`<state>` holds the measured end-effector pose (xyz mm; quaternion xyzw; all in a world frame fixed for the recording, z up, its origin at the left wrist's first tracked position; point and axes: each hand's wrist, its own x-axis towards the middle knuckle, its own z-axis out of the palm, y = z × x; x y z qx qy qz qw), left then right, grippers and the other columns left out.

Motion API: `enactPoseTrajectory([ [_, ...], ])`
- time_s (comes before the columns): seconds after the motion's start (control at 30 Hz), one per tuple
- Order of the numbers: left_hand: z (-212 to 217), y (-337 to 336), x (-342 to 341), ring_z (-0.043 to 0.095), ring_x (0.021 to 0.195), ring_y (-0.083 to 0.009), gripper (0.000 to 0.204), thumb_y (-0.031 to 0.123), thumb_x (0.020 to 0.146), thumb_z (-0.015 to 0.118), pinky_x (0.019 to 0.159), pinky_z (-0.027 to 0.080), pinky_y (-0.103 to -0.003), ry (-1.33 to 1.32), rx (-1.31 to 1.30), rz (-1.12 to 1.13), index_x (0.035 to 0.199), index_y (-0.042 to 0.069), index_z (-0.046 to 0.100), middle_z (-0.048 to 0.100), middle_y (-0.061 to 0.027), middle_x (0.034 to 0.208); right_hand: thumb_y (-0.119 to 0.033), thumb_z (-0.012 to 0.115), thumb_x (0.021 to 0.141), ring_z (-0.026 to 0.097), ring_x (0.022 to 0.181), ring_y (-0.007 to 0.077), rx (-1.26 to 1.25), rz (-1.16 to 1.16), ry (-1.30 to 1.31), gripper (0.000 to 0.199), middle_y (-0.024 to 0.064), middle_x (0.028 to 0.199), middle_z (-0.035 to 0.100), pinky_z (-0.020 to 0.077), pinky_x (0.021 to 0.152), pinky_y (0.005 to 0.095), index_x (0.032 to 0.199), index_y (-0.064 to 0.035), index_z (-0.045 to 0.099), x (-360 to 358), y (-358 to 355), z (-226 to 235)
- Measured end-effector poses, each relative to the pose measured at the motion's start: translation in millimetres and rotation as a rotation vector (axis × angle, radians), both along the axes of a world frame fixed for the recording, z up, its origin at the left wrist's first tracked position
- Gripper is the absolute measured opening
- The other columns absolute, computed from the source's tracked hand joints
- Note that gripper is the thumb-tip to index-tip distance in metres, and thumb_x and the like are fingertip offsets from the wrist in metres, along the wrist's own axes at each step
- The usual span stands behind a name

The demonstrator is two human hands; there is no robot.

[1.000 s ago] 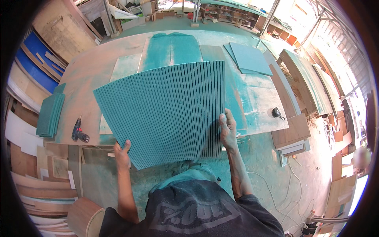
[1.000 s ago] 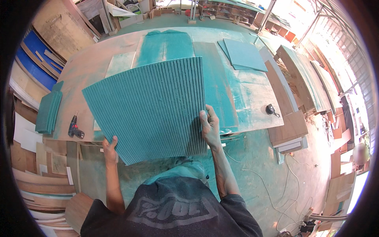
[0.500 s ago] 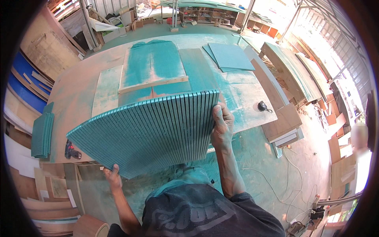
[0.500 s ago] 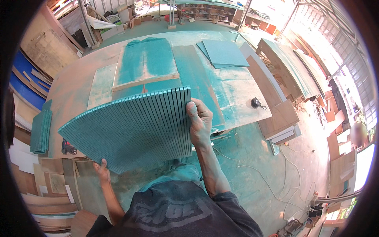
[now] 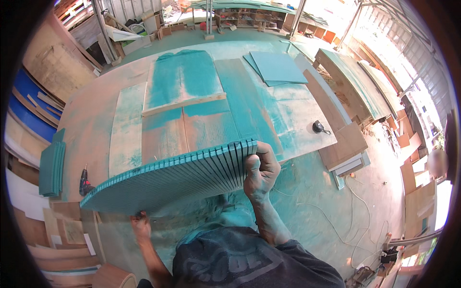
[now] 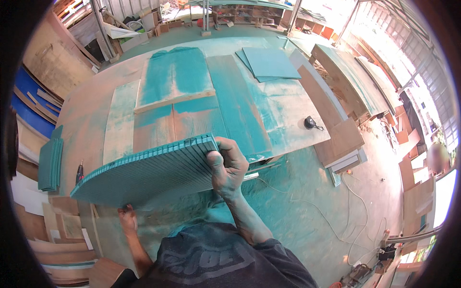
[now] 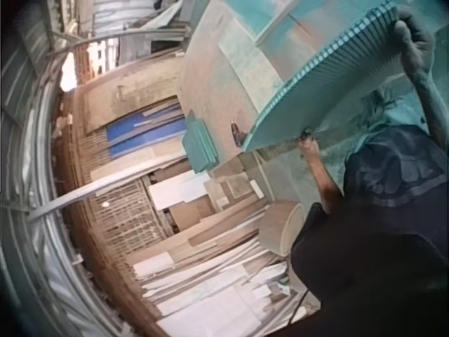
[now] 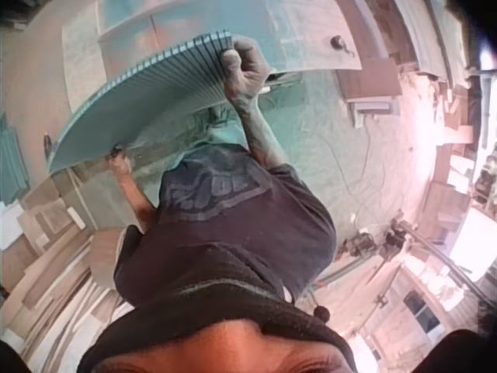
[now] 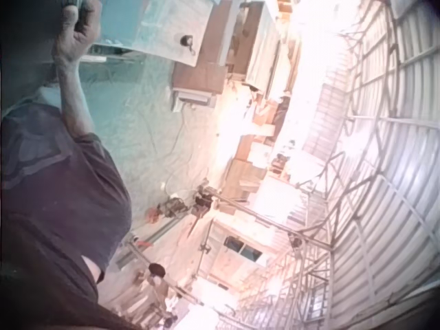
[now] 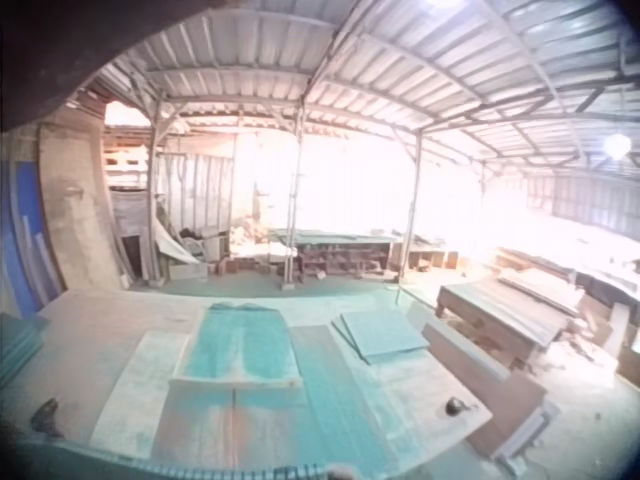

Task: The person uses a table saw to cut a teal-colored sheet of material. They guide the sheet through the saw using a wooden straight edge as a guide, repeating the cutting motion multiple times. After cutting, the person lifts the material to reveal a series of parallel slits, then carries the cut piece across the workshop.

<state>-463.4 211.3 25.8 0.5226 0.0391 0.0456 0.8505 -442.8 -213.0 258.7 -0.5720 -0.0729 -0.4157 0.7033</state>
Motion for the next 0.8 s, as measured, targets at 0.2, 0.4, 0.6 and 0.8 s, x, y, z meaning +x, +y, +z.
enactPoseTrajectory([
  [0.2,-12,3,-18,0.053,0.093,-0.0082,0.029,-0.004,0.092,0.069,0.092,0.041,-0.026,0.042,-0.059,0.047,0.117,0.006,0.06,0.06,0.0009,0.111,-0.033,0.066,0.104,0.062,0.088,0.0086,-0.053,0.055,0.072,0.037,0.005,0.096,0.071,0.0494,0.081,0.0246,0.11,0.0037,0.069,4,-6,0],
  [0.4,36,-29,-21,0.052,0.09,-0.0085,0.013,0.004,0.094,0.074,0.091,0.042,-0.026,0.065,0.002,0.054,0.103,0.003,0.064,0.063,0.001,0.101,-0.034,0.065,0.105,0.059,0.086,0.0072,-0.073,0.06,0.115,0.038,0.0035,0.095,0.07,0.0475,0.079,0.0236,0.109,0.0033,0.069,8,1,-5],
  [0.6,20,-23,-30,0.053,0.095,-0.0087,0.015,0.004,0.095,0.073,0.092,0.041,-0.026,0.035,-0.015,0.079,0.108,0.002,0.063,0.062,0.0005,0.105,-0.043,0.063,0.105,0.054,0.079,0.0052,-0.094,-0.003,0.136,0.042,-0.0016,0.087,0.065,0.0415,0.073,0.0212,0.102,-0.0013,0.068,8,18,-3],
  [0.8,-4,-8,-37,0.053,0.096,-0.009,0.019,0.001,0.095,0.072,0.093,0.042,-0.027,0.01,-0.042,0.12,0.111,0.003,0.063,0.062,-0.0001,0.11,-0.045,0.062,0.105,0.048,0.075,0.0034,-0.136,0.029,0.109,0.044,-0.0038,0.085,0.061,0.0383,0.071,0.0201,0.101,-0.0013,0.066,2,20,0],
])
